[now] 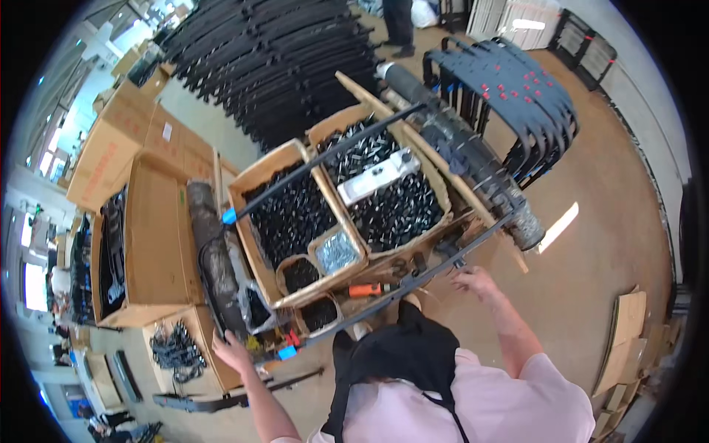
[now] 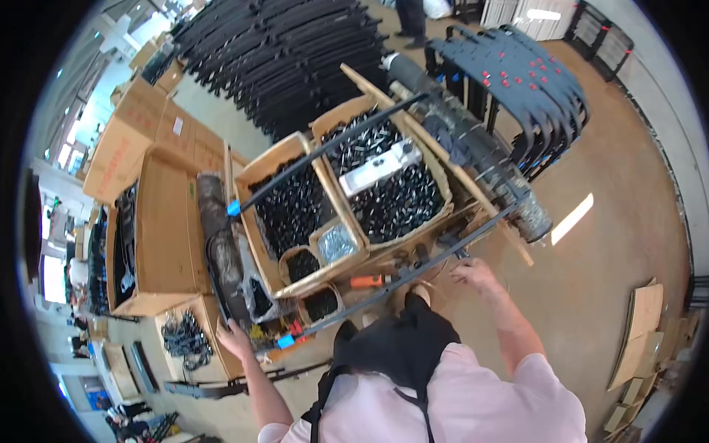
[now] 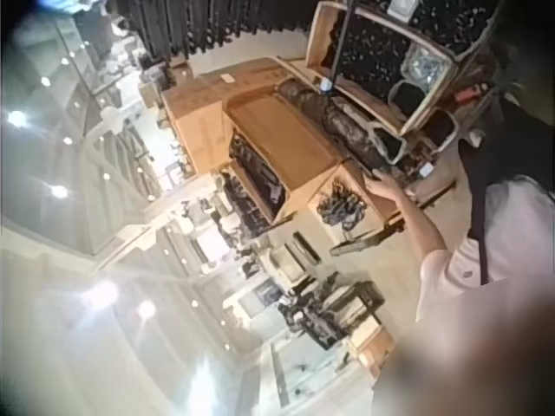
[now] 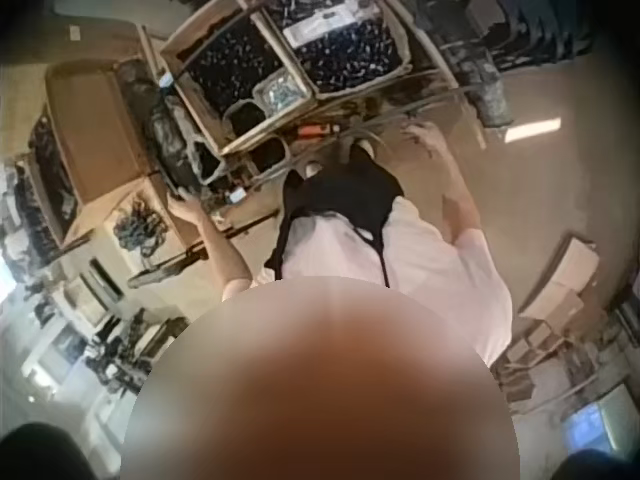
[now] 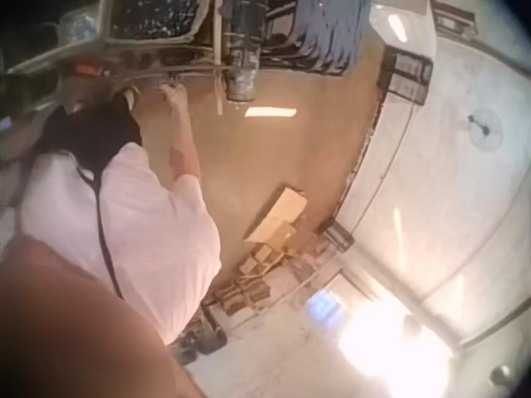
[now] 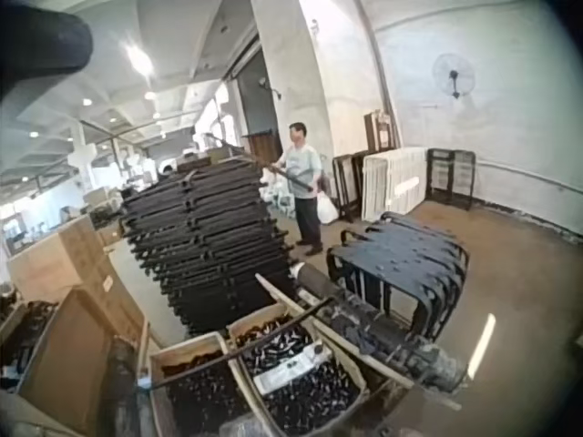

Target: Assembling components of a treadmill, including connecting internal wiring and securing the plastic outer casing using tools.

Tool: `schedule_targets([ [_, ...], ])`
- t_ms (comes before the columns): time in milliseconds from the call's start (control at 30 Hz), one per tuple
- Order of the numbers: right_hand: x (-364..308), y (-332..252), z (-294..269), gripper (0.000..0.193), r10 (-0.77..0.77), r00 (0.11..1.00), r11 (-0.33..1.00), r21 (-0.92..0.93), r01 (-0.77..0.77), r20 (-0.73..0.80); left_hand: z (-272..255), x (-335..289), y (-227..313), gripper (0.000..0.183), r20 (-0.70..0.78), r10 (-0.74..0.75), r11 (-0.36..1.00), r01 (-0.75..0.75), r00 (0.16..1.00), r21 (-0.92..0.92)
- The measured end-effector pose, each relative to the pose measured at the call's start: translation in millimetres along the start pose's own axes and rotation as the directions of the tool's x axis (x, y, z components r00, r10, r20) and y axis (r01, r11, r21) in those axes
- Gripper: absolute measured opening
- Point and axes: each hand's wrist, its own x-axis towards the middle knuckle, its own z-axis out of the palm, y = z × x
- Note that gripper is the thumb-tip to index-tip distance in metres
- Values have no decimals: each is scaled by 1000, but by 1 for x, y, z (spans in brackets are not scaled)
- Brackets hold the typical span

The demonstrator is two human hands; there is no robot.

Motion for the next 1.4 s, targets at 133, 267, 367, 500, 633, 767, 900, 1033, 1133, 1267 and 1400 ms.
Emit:
schedule_targets([
  [133, 0, -4, -4, 30, 28, 999, 929, -368, -40, -38, -32, -76, 113, 22, -126, 121, 946, -152, 985, -286],
  [267, 26, 28, 15, 31, 66, 995, 874, -486, -22, 75, -45, -154, 170, 10, 167, 210, 907, -128, 963, -402],
  [367, 36, 32, 46, 32, 97, 979, 740, -671, 49, 179, -54, -217, 166, 11, 365, 153, 928, -6, 919, -373],
  [500, 45, 51, 59, 32, 81, 942, 664, -722, 193, 326, -67, -250, 170, 15, 543, 38, 940, 155, 839, -304],
  [633, 13, -3, 84, 33, 149, 880, 373, -850, 372, 451, -72, -276, 148, 18, 505, -4, 937, 180, 863, -300],
  [767, -23, -22, 91, 34, 18, 818, 472, -726, 500, 575, -80, -259, 179, 13, 530, 23, 901, 213, 848, -379],
  [900, -45, -50, 69, 36, -427, 820, 500, -656, 565, 381, -57, -227, 212, 9, 350, 450, 836, -250, 822, -488],
  [1033, -46, -62, 5, 52, -744, 667, 391, -832, 394, -35, -29, -192, 285, 17, 219, 653, 702, -472, 725, -533],
  [1133, -29, -60, -51, 70, -757, 634, 318, -937, 145, -159, 1, -183, 319, 22, 418, 651, 752, -463, 634, -469],
  [1267, 33, -85, -94, 83, -735, 651, 261, -965, 13, -190, 36, -191, 321, 65, 749, 521, 802, -534, 408, -267],
  [1400, 127, -128, -108, 85, -803, 581, 167, -986, 9, -131, 33, -188, 328, 61, 785, 460, 826, -524, 415, -207],
])
